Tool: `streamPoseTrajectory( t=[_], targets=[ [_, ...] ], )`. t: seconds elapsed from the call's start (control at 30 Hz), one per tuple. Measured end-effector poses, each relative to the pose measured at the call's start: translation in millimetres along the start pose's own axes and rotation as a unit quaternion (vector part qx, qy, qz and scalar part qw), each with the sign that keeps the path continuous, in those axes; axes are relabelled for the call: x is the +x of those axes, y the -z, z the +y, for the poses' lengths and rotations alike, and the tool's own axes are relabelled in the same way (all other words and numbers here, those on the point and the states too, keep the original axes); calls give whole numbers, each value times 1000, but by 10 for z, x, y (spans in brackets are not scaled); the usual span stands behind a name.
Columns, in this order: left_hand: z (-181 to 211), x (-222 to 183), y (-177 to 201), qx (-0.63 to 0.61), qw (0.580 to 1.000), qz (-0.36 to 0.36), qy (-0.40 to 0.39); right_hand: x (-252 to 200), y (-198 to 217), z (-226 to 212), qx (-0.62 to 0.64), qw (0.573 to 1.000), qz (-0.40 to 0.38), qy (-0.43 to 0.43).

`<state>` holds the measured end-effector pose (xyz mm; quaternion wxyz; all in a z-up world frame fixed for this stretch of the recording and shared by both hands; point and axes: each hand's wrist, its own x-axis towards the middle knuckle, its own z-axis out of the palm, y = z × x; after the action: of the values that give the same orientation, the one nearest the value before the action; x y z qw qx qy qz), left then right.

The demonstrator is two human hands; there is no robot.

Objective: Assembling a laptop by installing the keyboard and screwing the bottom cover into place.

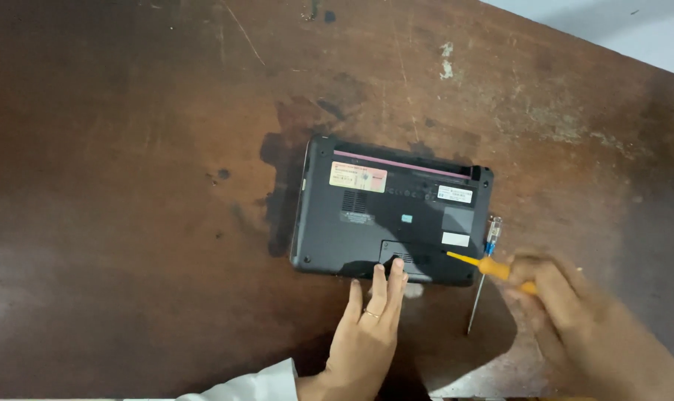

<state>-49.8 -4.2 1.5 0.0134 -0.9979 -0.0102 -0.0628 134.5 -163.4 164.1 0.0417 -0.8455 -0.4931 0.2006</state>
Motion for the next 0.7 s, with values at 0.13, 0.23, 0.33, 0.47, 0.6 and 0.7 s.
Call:
streamPoseTrajectory(
  t=[0.13, 0.23, 0.33, 0.47, 0.6, 0.7],
  targets=[
    [-10, 20, 11, 19, 1000, -5, -6, 116, 57, -117, -228, 970, 64, -48],
    [-23, 28, 19, 13, 1000, -7, -10, 56, -92, 16, -349, 932, 94, 4],
    [-27, 32, 25, -1, 1000, -15, -20, 76, -110, -71, -349, 933, 85, -19],
    [-31, 37, 44, 19, 999, -19, -22, 83, 5, -72, -319, 946, -32, 42],
    [-7, -2, 48, 37, 997, -58, -41, 75, -12, -36, 11, 983, -70, -172],
    [17, -21, 26, 30, 997, -56, -44, 103, -14, -137, -9, 991, -23, -131]
  ],
)
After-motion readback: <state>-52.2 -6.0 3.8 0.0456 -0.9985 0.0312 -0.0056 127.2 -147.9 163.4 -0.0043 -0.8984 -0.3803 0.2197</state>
